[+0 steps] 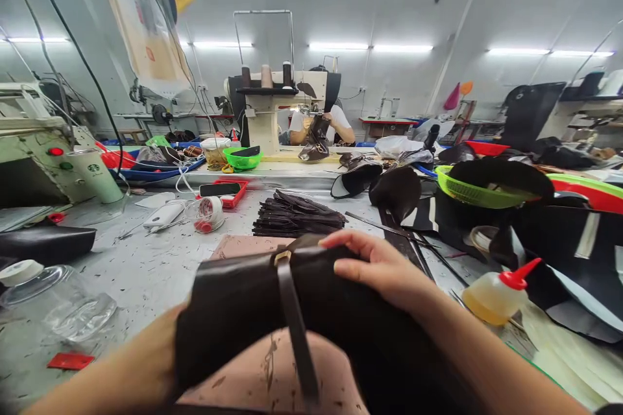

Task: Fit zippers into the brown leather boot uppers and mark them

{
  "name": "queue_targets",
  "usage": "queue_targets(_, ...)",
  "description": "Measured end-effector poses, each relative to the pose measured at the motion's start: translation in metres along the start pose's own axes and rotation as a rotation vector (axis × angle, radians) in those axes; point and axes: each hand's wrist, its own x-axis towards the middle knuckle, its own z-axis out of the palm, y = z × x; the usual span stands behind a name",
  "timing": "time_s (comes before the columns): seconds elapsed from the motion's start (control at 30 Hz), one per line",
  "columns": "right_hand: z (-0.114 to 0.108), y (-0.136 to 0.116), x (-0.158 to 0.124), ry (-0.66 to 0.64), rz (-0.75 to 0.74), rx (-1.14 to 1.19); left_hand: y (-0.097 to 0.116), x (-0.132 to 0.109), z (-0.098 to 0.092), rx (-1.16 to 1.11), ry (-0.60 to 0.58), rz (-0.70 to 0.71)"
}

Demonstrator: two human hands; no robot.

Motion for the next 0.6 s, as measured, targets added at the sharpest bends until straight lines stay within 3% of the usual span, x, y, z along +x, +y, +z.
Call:
queue_targets(0.07,-0.019,-0.005,0.048,0.193,-0.036,-0.080,-0.026,-0.014,0.001,0.211,0.059,0.091)
queue_targets(0.13,-0.043,-0.017,0.103,0.398,-0.110,-0.160,-0.050,-0.029,0.006,0.387,0.112,0.079)
queue_targets(0.23,-0.076,-0.031,0.177,0.683,-0.164,-0.198,-0.069,-0.041,0.018,0.440,0.063,0.030)
queue_targets(0.27,-0.084,-0.031,0.196,0.708,-0.152,-0.265,-0.071,-0.040,0.022,0.432,0.032,0.030)
queue_targets(0.33,-0.088,-0.022,0.220,0.687,-0.087,-0.426,-0.072,-0.035,0.031,0.406,-0.029,0.036)
queue_targets(0.4,-0.080,0.001,0.228,0.588,-0.005,-0.578,-0.074,-0.023,0.038,0.367,-0.081,0.034)
queue_targets(0.5,-0.048,0.049,0.221,0.367,0.072,-0.717,-0.083,0.008,0.051,0.289,-0.153,-0.003)
queue_targets(0.6,-0.015,0.090,0.210,0.197,0.118,-0.846,-0.094,0.055,0.070,0.195,-0.270,-0.067)
